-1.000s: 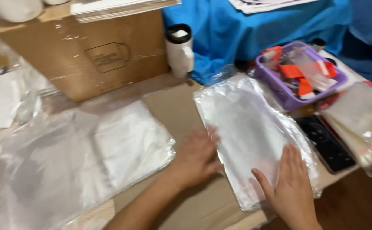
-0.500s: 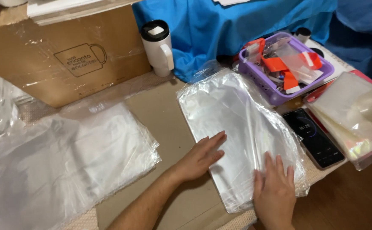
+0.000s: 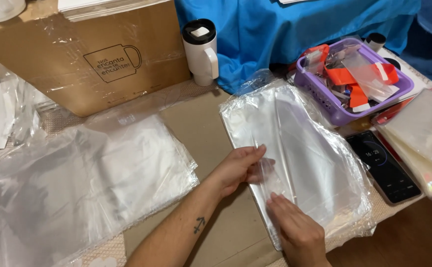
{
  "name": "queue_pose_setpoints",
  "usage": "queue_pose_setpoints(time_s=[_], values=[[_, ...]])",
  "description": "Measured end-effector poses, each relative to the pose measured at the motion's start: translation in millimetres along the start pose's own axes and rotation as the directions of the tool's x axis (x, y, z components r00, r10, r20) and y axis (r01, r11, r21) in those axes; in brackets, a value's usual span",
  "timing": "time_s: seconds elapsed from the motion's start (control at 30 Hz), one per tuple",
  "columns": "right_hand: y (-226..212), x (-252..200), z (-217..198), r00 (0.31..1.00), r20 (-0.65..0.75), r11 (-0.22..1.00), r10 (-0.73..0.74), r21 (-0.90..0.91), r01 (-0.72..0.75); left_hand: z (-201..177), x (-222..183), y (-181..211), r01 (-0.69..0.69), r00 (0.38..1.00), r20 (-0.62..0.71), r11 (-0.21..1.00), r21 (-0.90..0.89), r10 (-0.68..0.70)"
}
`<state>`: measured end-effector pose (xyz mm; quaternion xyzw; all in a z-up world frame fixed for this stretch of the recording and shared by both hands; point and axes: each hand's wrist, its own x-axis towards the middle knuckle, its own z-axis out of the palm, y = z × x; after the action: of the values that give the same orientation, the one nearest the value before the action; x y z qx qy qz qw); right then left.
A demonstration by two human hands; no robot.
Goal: Counting and stacking clear plastic sheets or bags on a work surface in a production environment.
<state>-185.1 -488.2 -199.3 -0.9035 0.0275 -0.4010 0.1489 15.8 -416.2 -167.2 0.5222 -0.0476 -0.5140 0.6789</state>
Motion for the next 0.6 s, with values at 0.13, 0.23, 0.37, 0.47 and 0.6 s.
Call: queue_pose_setpoints(time_s=[0.13, 0.23, 0.37, 0.47, 0.6], values=[[-5, 11, -9, 1.000, 0.008, 0.996, 0.011, 0.088, -0.011, 2, 23, -4, -0.078, 0.994, -0.080, 0.994, -0.071, 0.072], [13, 6, -26, 0.974, -0.091, 0.978, 0.207, 0.054, -0.203, -6, 24, -10, -0.097, 0.995, -0.034, 0.995, 0.025, 0.098], [73, 10, -67, 0.864, -0.226, 0.877, 0.450, -0.070, -0.475, -17, 24, -12, -0.145, 0.989, 0.032, 0.989, 0.043, 0.144], [130, 7, -91, 0.908, -0.037, 0.874, 0.417, -0.256, -0.412, -16, 17, -10, -0.166, 0.985, -0.025, 0.975, 0.146, 0.171], [139, 15, -114, 0.688, 0.246, 0.730, 0.683, -0.250, -0.636, -20, 22, -20, -0.181, 0.981, -0.036, 0.965, 0.191, 0.192]])
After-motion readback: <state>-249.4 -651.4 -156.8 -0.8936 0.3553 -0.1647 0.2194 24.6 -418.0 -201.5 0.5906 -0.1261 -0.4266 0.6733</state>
